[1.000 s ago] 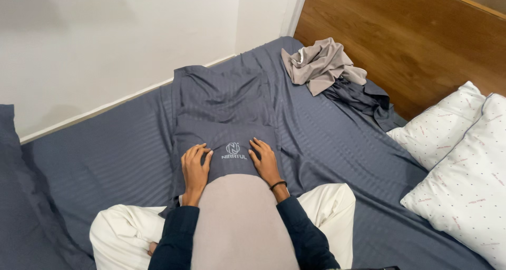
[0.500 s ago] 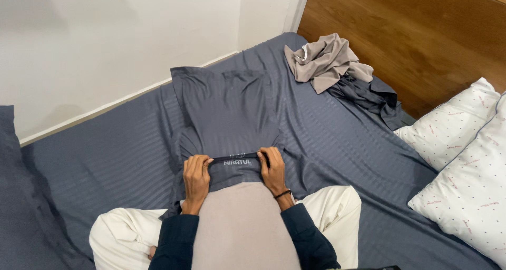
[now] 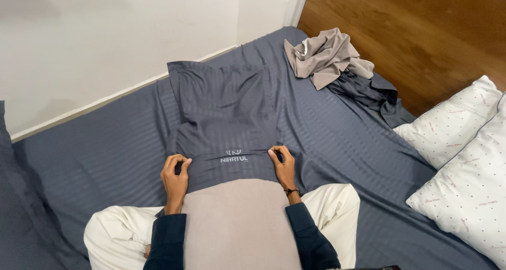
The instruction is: The person sits on a bed and puts a dark blue pillowcase onto a light-colored pillow. They align the corners, pull the fabric over the pillow, and smooth the surface to fit the case properly.
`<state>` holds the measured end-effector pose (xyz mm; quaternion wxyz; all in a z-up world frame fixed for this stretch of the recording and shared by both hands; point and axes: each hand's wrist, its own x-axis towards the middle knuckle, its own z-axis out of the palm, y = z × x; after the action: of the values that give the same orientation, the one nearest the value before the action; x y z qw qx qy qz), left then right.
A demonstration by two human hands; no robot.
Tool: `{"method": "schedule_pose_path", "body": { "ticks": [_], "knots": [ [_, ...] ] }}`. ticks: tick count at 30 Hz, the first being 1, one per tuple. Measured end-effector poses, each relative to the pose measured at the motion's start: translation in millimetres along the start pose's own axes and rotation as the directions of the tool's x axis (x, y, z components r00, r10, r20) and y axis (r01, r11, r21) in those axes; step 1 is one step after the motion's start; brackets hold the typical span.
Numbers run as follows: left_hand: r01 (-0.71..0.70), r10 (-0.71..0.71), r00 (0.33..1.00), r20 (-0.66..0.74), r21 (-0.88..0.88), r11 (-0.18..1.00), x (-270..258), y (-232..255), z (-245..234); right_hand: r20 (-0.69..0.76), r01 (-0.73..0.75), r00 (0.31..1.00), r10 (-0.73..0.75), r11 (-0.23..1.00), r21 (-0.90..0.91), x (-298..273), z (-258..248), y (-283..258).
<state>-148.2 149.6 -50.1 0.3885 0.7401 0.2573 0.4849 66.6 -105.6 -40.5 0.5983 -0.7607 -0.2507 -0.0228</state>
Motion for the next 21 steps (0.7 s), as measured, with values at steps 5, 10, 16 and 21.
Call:
{"method": "schedule_pose_path", "body": {
  "ticks": [5,10,16,21],
  "knots": [
    [0.102,-0.104,0.992,0.078,0.025,0.994,-14,-3,1,-0.016,0.029,0.999,-0.029,0.999,-0.033,-4,-1,5],
    [0.103,-0.109,0.992,0.066,0.092,0.99,-18,-1,0,-0.024,0.055,0.998,-0.059,0.989,-0.138,-6,2,16],
    [0.197,-0.197,0.98,-0.025,0.013,0.98,-16,-2,-12,-0.031,-0.104,0.993,0.114,0.969,0.223,-2,-10,27],
    [0.32,-0.299,0.945,0.135,-0.176,0.931,-19,-24,-9,0.05,-0.14,0.99,0.135,0.983,0.12,-1,-7,35]
  ]
}}
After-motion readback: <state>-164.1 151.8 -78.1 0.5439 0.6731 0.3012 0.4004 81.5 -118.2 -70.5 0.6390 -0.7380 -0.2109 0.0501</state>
